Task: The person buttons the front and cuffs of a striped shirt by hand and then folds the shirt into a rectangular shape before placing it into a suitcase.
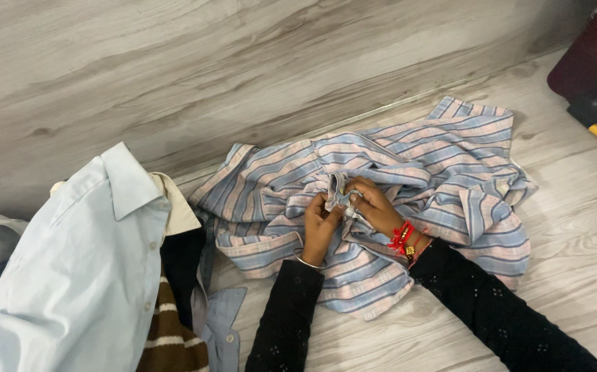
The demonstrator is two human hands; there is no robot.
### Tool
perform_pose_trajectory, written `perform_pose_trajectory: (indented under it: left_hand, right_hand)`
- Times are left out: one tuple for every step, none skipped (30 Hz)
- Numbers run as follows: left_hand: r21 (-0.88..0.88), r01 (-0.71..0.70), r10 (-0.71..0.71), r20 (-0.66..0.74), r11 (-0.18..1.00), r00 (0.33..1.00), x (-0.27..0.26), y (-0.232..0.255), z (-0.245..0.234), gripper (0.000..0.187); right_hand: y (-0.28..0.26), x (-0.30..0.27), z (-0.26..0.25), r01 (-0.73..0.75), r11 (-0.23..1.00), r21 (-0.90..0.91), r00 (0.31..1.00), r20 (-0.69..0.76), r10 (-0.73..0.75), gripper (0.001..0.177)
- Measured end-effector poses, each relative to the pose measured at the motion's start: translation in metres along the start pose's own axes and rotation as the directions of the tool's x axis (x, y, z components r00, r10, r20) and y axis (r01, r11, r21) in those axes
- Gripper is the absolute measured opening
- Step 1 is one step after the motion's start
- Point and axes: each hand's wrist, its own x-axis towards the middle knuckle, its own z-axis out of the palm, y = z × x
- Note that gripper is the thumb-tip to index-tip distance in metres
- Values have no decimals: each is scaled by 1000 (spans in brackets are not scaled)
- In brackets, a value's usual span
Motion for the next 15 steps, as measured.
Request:
perform_pose_trajectory:
  left_hand:
    - [-1,2,-2,-1,1000,1000,-1,0,0,11]
    - [-29,-8,8,14,1000,1000,-3,1,0,10]
    - [-54,-19,21,29,998,999,-3,2,0,10]
    - [-54,-19,20,28,998,999,-3,3,1,10]
    - [-44,-28,29,25,999,999,-3,3,3,10]
    - [-35,-36,37,22,999,999,-3,2,5,11]
    - [-36,-36,37,21,999,999,-3,2,6,11]
    - [-34,-33,33,11,999,999,-3,2,6,11]
    - [-32,-30,30,2,999,1000,-3,2,7,11]
    - [-34,-30,30,1,999,1000,-3,2,8,11]
    - [10,-34,34,-5,999,999,-2,2,8,12]
    - [54,-38,38,-12,998,999,-2,4,9,14]
    - [53,-38,39,-10,998,999,-2,4,9,14]
    - [18,-41,41,-8,999,999,-3,5,10,13]
    - [-16,-43,43,-7,999,999,-4,6,11,13]
  right_hand:
    - [2,0,1,-6,1000,24,1000,21,5,13]
    - [4,0,1,-12,999,47,999,42,10,13]
    - [5,0,1,-13,999,48,999,43,11,13]
    - [6,0,0,-17,999,47,999,39,15,16]
    - [7,-1,0,-22,999,47,999,37,20,18]
    - [7,-3,0,-23,999,48,999,40,21,18]
    - [7,-4,-1,-184,941,284,982,95,164,21]
    - [6,-5,-2,-338,803,491,941,182,285,23]
    - [4,-6,-3,-339,803,490,941,182,285,23]
    - [3,-8,-4,-336,800,497,942,190,278,26]
    - [1,-8,-5,-330,797,505,944,195,268,28]
    - [0,-8,-5,-328,799,505,944,193,266,28]
    - [0,-8,-5,-344,781,521,939,194,285,29]
    - [0,-8,-5,-360,762,538,933,195,303,29]
    - [1,-9,-4,-361,762,537,932,195,304,29]
